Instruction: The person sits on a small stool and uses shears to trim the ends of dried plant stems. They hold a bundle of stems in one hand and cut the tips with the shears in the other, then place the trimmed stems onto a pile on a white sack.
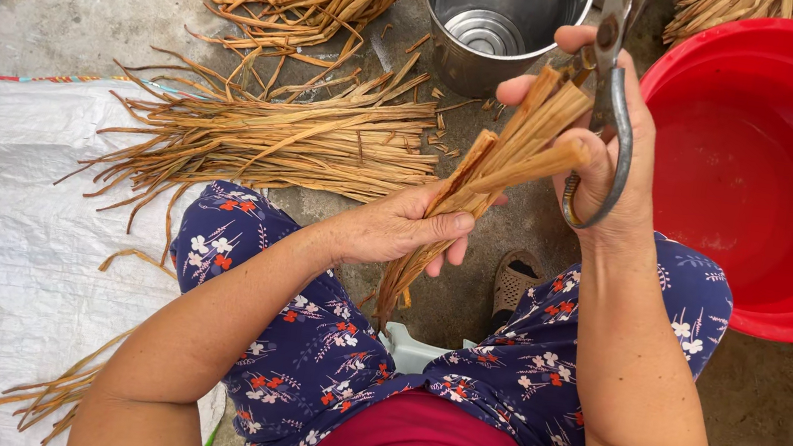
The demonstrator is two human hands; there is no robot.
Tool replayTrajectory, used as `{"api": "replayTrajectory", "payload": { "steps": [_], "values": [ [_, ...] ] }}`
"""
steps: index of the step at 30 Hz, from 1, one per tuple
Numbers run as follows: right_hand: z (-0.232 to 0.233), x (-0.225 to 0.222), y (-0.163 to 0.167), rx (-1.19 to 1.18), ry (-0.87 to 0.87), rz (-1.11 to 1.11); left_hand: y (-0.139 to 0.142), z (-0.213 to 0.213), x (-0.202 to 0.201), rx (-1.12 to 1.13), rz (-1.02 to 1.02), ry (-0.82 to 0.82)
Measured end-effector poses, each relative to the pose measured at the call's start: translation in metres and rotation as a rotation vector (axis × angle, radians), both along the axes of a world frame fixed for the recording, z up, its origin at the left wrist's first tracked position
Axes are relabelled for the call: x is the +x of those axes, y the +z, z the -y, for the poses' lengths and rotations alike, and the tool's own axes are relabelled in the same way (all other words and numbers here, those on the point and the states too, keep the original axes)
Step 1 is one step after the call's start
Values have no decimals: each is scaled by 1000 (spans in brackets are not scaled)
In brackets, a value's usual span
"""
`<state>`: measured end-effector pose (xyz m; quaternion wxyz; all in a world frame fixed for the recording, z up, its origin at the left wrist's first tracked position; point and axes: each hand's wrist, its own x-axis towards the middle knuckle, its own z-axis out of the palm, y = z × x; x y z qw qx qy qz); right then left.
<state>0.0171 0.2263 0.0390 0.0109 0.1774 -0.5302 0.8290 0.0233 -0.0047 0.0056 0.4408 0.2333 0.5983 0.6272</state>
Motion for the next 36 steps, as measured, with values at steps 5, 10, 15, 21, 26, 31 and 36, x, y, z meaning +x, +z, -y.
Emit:
{"api": "replayTrajectory", "payload": {
  "steps": [5,10,15,21,26,31,36],
  "values": [
    [2,3,11,-119,90,70,-8,-2,-1,2,67,15],
    [-2,5,15,-282,190,128,-17,2,-1,34,150,46],
    [6,4,4,177,-159,88,-19,1,0,-56,115,15],
    [28,6,-2,285,-131,219,-18,-1,-4,270,54,198],
    [31,5,-2,301,-63,80,-20,-8,-5,200,-43,322],
    [23,4,-5,239,-84,57,-20,-5,-6,236,74,407],
    [22,4,-11,219,-102,50,-19,-4,-5,296,107,511]
  ]
}}
